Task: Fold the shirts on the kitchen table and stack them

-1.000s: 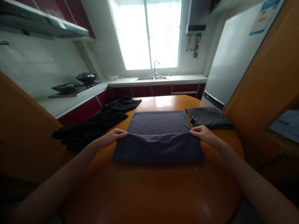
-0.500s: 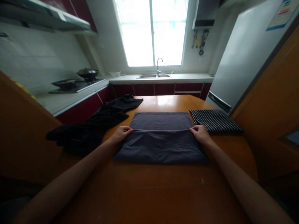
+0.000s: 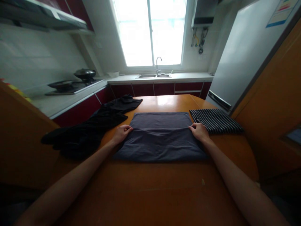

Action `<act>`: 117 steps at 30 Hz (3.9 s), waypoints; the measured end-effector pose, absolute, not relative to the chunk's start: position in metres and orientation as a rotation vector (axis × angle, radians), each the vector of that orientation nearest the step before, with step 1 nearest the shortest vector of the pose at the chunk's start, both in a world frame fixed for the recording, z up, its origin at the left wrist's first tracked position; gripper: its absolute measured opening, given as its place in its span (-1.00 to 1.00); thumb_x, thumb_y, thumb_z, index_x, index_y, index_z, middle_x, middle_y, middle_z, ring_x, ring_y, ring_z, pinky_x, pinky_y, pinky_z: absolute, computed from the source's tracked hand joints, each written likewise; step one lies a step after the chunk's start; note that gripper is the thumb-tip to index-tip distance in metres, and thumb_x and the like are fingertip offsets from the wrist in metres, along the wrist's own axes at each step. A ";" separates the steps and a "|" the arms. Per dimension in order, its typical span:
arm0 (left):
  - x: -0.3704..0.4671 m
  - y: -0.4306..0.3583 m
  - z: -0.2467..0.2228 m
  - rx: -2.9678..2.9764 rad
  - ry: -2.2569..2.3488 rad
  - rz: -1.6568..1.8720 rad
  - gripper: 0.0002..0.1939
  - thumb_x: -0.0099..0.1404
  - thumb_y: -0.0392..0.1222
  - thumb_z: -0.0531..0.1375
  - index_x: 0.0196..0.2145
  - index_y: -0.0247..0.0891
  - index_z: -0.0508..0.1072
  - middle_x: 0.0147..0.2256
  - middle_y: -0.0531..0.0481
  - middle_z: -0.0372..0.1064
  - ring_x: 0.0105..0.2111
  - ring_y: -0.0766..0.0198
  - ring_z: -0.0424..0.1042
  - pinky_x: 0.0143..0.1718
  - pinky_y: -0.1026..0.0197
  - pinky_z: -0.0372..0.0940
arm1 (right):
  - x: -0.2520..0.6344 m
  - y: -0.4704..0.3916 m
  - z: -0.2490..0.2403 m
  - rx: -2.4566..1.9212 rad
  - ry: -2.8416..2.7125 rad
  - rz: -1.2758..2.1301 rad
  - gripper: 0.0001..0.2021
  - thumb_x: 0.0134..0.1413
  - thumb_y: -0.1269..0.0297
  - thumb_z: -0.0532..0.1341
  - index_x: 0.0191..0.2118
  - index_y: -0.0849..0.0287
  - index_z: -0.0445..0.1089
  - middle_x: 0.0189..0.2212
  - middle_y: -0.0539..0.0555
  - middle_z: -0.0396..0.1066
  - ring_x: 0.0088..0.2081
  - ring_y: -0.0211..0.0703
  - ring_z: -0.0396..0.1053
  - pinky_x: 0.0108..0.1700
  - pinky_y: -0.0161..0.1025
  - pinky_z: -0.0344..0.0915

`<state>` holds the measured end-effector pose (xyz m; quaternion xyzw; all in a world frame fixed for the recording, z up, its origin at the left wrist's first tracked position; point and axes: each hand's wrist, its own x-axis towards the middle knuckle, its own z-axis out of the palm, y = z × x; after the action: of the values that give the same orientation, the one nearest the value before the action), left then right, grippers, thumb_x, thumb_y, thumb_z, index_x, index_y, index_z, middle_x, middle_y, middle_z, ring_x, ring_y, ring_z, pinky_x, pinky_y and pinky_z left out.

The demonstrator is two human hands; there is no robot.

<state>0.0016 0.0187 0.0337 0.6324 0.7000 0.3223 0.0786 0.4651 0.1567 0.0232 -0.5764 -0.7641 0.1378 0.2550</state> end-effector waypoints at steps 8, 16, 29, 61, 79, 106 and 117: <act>0.028 0.010 0.051 2.203 2.139 0.859 -0.55 0.42 -0.01 0.07 0.12 -0.33 0.44 0.12 -0.27 0.35 0.12 -0.01 0.37 0.18 0.03 0.21 | 0.446 0.127 0.052 -1.674 -2.239 -0.041 -0.66 0.31 0.10 0.11 -0.09 0.24 0.50 -0.10 0.36 0.51 -0.03 0.19 0.44 -0.01 0.01 0.32; 0.156 0.006 0.031 2.588 1.723 0.337 -0.41 0.54 -0.02 -0.11 0.40 -0.36 0.06 0.40 -0.25 -0.04 0.41 0.00 -0.11 0.38 -0.16 -0.17 | 0.332 0.061 0.025 -1.146 -2.537 0.213 -0.45 0.37 0.16 -0.05 0.38 0.26 0.08 0.40 0.25 0.05 0.40 0.15 -0.05 0.36 0.15 -0.08; 0.056 -0.022 0.027 2.134 2.230 0.092 -0.30 0.52 0.16 -0.21 0.43 -0.32 -0.01 0.44 -0.16 -0.24 0.44 0.00 -0.23 0.37 -0.22 -0.17 | 0.425 0.097 0.008 -1.767 -2.431 0.133 -0.29 0.40 -0.07 -0.17 0.43 0.35 -0.02 0.45 0.26 -0.14 0.45 0.04 -0.22 0.41 0.09 -0.25; 0.120 -0.056 0.048 2.450 1.705 0.636 -0.53 0.55 0.01 -0.09 0.22 -0.18 0.38 0.21 -0.07 0.36 0.24 0.17 0.29 0.30 0.04 0.15 | 0.401 0.068 0.019 -1.402 -2.362 0.025 -0.39 0.41 0.07 -0.13 0.39 0.37 0.08 0.42 0.29 -0.03 0.44 0.07 -0.17 0.40 0.15 -0.19; 0.111 -0.043 0.032 2.496 1.767 0.252 -0.37 0.52 0.17 -0.13 0.41 -0.15 0.06 0.43 -0.06 -0.14 0.43 0.05 -0.20 0.38 -0.13 -0.12 | 0.425 0.108 0.009 -1.808 -2.347 0.178 -0.30 0.40 -0.05 -0.20 0.41 0.40 0.02 0.43 0.33 -0.09 0.44 0.13 -0.18 0.39 0.19 -0.20; 0.016 -0.013 0.027 2.065 2.204 0.246 -0.34 0.51 0.09 -0.19 0.40 -0.34 0.07 0.42 -0.24 -0.12 0.42 -0.04 -0.17 0.34 -0.30 -0.13 | 0.443 0.115 0.007 -1.690 -2.392 0.144 -0.40 0.40 0.03 -0.11 0.37 0.29 0.16 0.41 0.30 -0.02 0.43 0.11 -0.11 0.37 0.16 -0.11; 0.111 -0.052 0.043 2.585 1.720 0.394 -0.39 0.54 0.11 -0.16 0.41 -0.22 0.05 0.40 -0.10 -0.02 0.42 0.12 -0.13 0.40 -0.07 -0.13 | 0.373 0.026 0.030 -1.097 -2.487 0.106 -0.42 0.41 0.11 -0.12 0.43 0.21 0.03 0.44 0.16 -0.08 0.45 -0.05 -0.18 0.41 0.03 -0.15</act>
<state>0.1106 -0.0522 0.0433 0.8260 0.5494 0.1259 0.0059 0.3726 0.0256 0.0298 -0.3944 -0.8940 0.0382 0.2092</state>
